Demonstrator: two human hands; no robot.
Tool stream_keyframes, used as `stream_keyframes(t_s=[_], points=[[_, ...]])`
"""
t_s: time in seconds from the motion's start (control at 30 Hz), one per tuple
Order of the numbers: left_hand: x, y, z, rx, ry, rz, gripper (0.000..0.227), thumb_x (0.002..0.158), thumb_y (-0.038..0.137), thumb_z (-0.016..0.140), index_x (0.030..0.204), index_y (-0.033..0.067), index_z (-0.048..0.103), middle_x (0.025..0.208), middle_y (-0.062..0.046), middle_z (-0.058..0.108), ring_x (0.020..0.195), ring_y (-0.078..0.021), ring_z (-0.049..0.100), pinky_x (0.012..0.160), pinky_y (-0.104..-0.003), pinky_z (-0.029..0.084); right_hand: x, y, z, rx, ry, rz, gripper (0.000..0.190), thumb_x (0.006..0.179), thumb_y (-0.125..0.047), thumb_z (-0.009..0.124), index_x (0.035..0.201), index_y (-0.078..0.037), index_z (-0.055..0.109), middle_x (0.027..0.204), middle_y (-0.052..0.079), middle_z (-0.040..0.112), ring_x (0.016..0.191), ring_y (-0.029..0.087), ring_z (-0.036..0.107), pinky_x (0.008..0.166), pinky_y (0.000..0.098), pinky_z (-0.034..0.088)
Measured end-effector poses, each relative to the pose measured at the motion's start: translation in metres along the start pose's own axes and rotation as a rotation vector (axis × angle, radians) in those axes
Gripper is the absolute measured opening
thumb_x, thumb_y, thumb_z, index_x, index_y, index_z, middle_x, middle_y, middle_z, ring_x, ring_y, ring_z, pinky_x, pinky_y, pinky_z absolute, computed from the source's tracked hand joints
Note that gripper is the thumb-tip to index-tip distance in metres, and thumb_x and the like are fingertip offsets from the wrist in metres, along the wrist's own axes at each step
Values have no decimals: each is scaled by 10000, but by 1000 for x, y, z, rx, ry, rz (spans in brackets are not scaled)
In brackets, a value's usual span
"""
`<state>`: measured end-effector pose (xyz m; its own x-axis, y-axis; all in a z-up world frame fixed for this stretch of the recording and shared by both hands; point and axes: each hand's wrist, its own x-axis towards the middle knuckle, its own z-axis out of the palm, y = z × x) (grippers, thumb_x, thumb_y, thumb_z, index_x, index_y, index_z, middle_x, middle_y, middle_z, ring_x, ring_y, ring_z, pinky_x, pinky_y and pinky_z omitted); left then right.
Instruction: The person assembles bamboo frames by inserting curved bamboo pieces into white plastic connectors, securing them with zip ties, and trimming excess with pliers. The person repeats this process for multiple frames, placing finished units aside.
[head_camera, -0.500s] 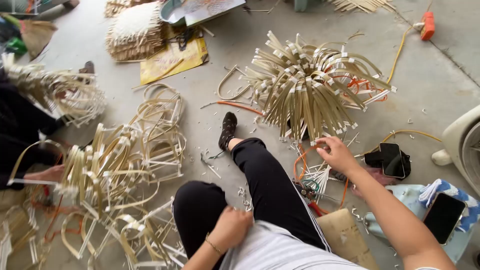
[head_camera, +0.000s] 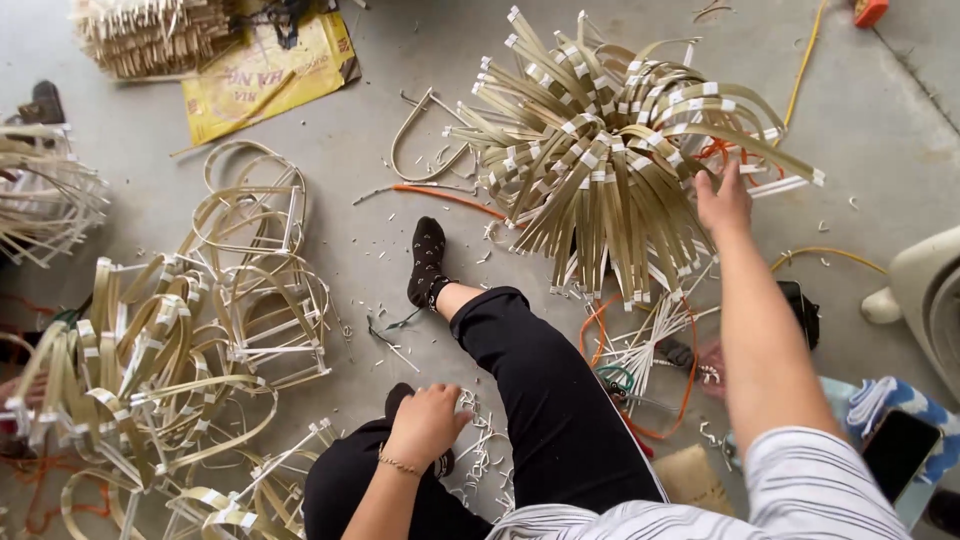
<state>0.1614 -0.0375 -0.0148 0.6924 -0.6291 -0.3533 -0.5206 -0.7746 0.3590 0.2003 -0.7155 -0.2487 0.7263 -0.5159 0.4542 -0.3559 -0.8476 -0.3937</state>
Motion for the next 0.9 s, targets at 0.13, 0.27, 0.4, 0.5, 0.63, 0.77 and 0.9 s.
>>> stream_keyframes(t_s=[0.13,0.27,0.4,0.5,0.63,0.77,0.9], points=[[-2,-12,-8,-79,-218,-63,383,937,398,677,1164,92,642,1107,-131,688,1068,-336,644,890,-462,520,3,-91,-8,78,-183,327,837,1004,-742,425,1327,21,544,1356,320,476,1301,475,418,1109,546,289],[2,-6,-28,-198,-82,35,411,910,380,676,1205,94,646,1103,-148,695,1023,-355,656,863,-464,529,-50,-227,-65,-216,-690,174,884,886,-822,493,1266,-36,631,1339,226,588,1279,412,525,1049,550,436],[12,0,-35,-226,-44,27,409,910,386,668,1207,105,652,1093,-123,706,987,-358,662,857,-451,535,-121,-285,-80,-192,-678,-109,997,808,-649,660,1528,-42,333,1488,255,412,1424,453,302,1135,585,276],[12,8,-26,-162,-74,55,404,924,385,668,1202,93,651,1098,-134,698,1009,-361,654,861,-463,524,-141,-270,-68,2,-600,-24,1009,855,-514,671,1612,-17,227,1581,273,347,1480,425,300,1230,530,231],[16,22,-30,-249,-51,113,396,909,367,677,1194,93,660,1091,-127,710,1012,-357,657,866,-462,519,-170,-248,-54,107,-617,12,986,895,-470,669,1612,-7,175,1608,284,288,1498,447,267,1237,515,189],[25,27,-29,-239,-59,104,410,923,365,669,1234,99,641,1082,-132,701,1007,-356,657,865,-458,523,-184,-275,-102,212,-710,-124,946,870,-486,715,1523,29,265,1529,310,313,1409,452,341,1131,519,295],[25,30,-30,-228,-81,91,416,914,372,675,1217,90,635,1084,-122,702,1016,-350,657,855,-456,526,-157,-261,-143,961,-1001,319,356,977,-374,702,1170,-92,799,1160,128,811,1023,198,754,936,357,628]])
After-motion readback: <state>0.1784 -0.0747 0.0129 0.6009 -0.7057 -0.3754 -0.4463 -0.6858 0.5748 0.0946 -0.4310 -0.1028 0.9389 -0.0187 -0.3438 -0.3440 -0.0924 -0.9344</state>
